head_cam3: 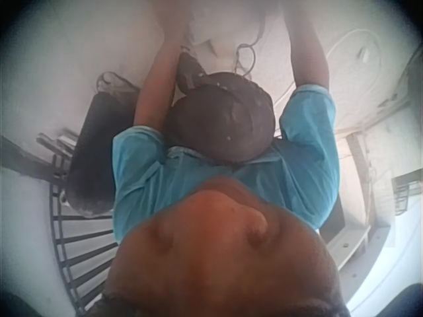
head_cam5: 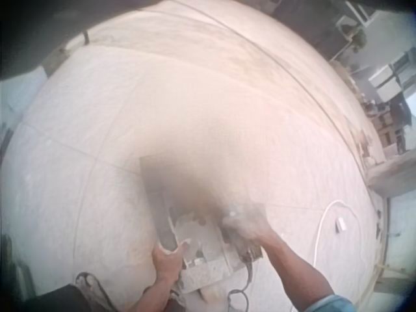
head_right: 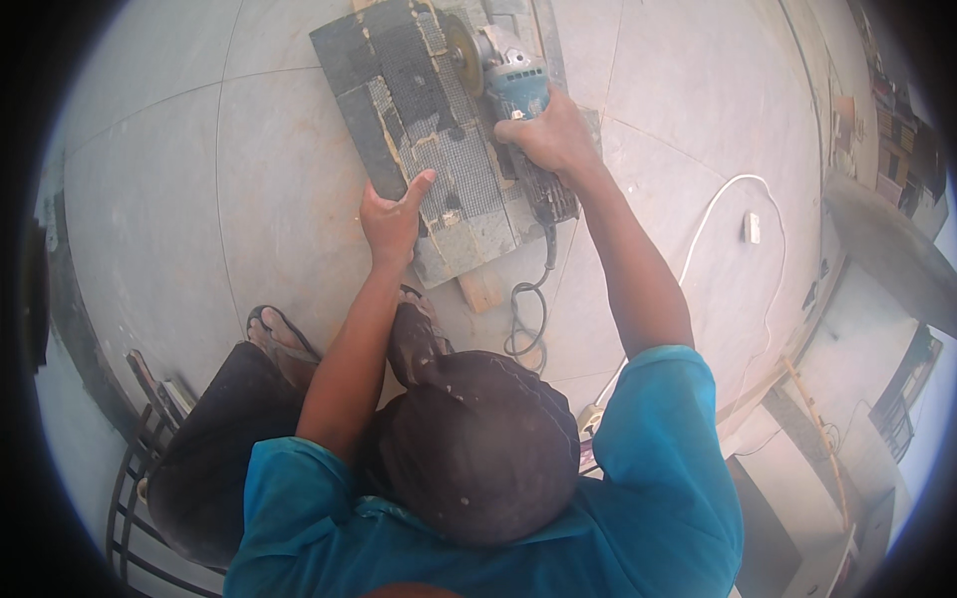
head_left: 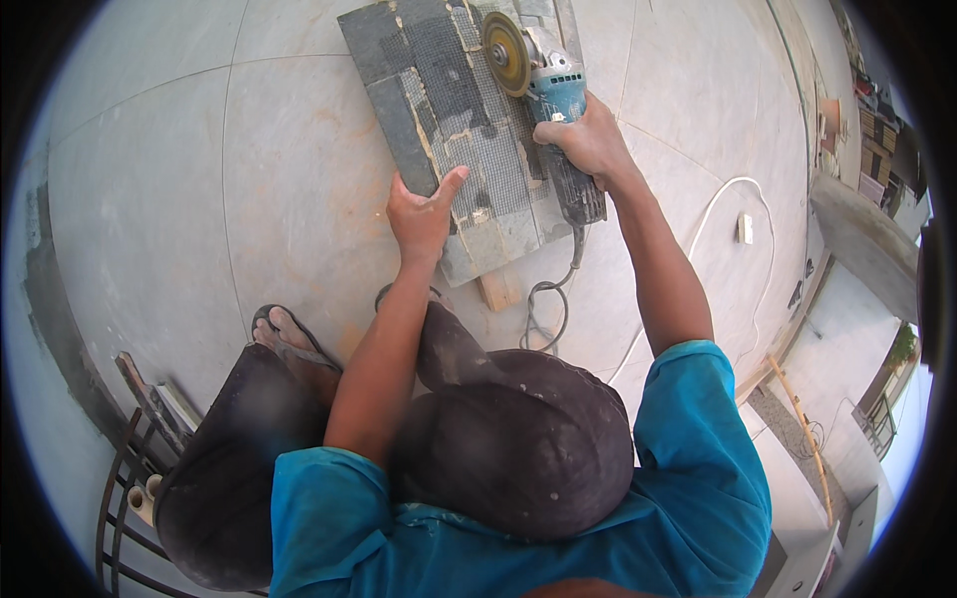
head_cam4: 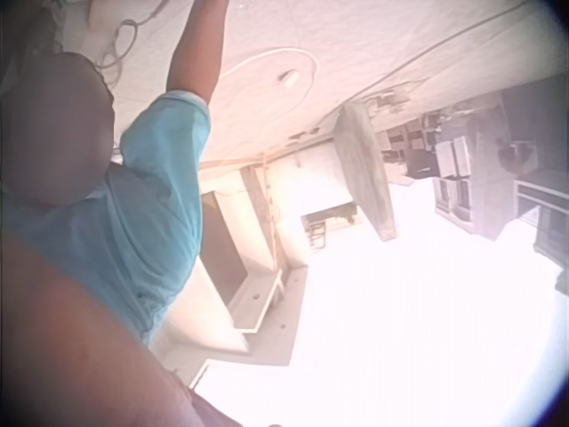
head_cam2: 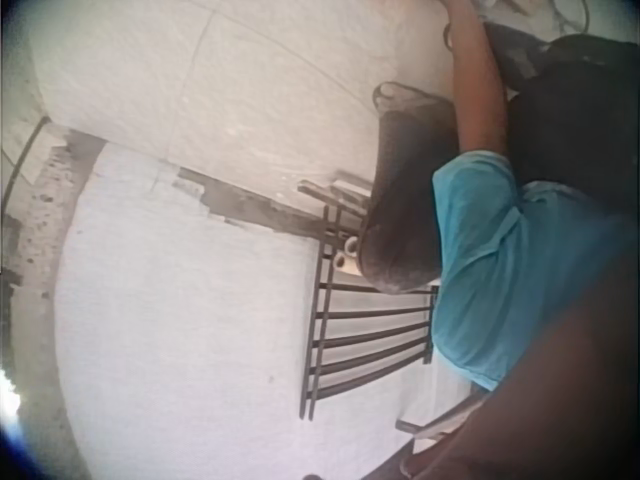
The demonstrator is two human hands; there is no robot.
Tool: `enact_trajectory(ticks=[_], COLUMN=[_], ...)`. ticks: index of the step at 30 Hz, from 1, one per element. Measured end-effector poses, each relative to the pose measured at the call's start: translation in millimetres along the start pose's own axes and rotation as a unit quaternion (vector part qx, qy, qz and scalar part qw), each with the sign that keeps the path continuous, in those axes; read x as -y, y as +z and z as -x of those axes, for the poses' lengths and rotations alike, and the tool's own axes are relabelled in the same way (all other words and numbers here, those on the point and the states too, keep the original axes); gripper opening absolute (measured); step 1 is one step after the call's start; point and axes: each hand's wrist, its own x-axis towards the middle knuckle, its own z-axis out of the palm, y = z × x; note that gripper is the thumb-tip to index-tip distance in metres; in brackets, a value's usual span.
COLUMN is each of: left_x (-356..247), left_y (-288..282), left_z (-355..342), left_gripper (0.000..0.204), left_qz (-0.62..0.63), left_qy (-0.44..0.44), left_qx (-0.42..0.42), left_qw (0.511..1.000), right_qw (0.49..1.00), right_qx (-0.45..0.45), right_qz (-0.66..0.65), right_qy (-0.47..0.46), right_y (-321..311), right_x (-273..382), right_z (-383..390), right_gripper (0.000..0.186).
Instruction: The person uses an angle grinder to cut a sheet of stone tiles on the floor. After cutting, the person stands, carries the cut tiles to a wall, and places them onto the wall surface.
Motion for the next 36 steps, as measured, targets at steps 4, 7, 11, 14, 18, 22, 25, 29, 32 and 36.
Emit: enact_trajectory(ticks=[4,7,11,14,18,22,25,29,32,36], left_x=[-2.3,-5.9,0.3,0.7,1.3,3.6,5.5,0.8,1.4,0.3], left_y=[-2.5,-4.0,-5.1,-4.3,-4.5,-4.8,-5.2,-5.4,-9.1,-8.5], left_z=[0.4,1.6,1.4,2.4,3.3,2.9,2.2,2.9,4.3,5.2], left_gripper=[0.067,0.068,0.069,0.068,0.066,0.065,0.066,0.069,0.073,0.076], left_qz=[-0.008,-0.009,-0.031,-0.018,-0.002,0.000,-0.002,0.009,-0.040,-0.019], left_qy=[0.003,-0.005,0.005,0.008,0.009,0.011,0.006,0.013,-0.011,-0.002], left_qx=[-0.002,-0.001,-0.011,-0.013,-0.009,-0.007,-0.007,-0.008,-0.009,-0.010], left_qw=[1.000,1.000,0.999,1.000,1.000,1.000,1.000,1.000,0.999,1.000], right_qw=[1.000,1.000,1.000,1.000,0.999,1.000,1.000,1.000,1.000,1.000], right_qx=[-0.008,-0.007,-0.008,-0.014,-0.014,-0.011,-0.012,-0.011,-0.009,-0.005], right_qz=[-0.014,-0.010,-0.007,-0.004,-0.008,-0.004,0.002,-0.006,-0.006,-0.013], right_qy=[-0.009,-0.011,-0.012,-0.026,-0.031,-0.021,-0.024,-0.027,-0.025,-0.027], right_y=[2.0,1.3,2.0,3.7,5.0,4.5,4.1,4.2,4.9,4.1], right_x=[0.2,7.7,10.5,8.1,8.4,9.0,12.7,6.4,10.0,16.2], right_z=[0.0,1.8,1.8,0.0,-0.9,2.1,9.0,8.8,8.0,4.2], right_gripper=[0.064,0.062,0.059,0.054,0.052,0.058,0.056,0.056,0.056,0.055])
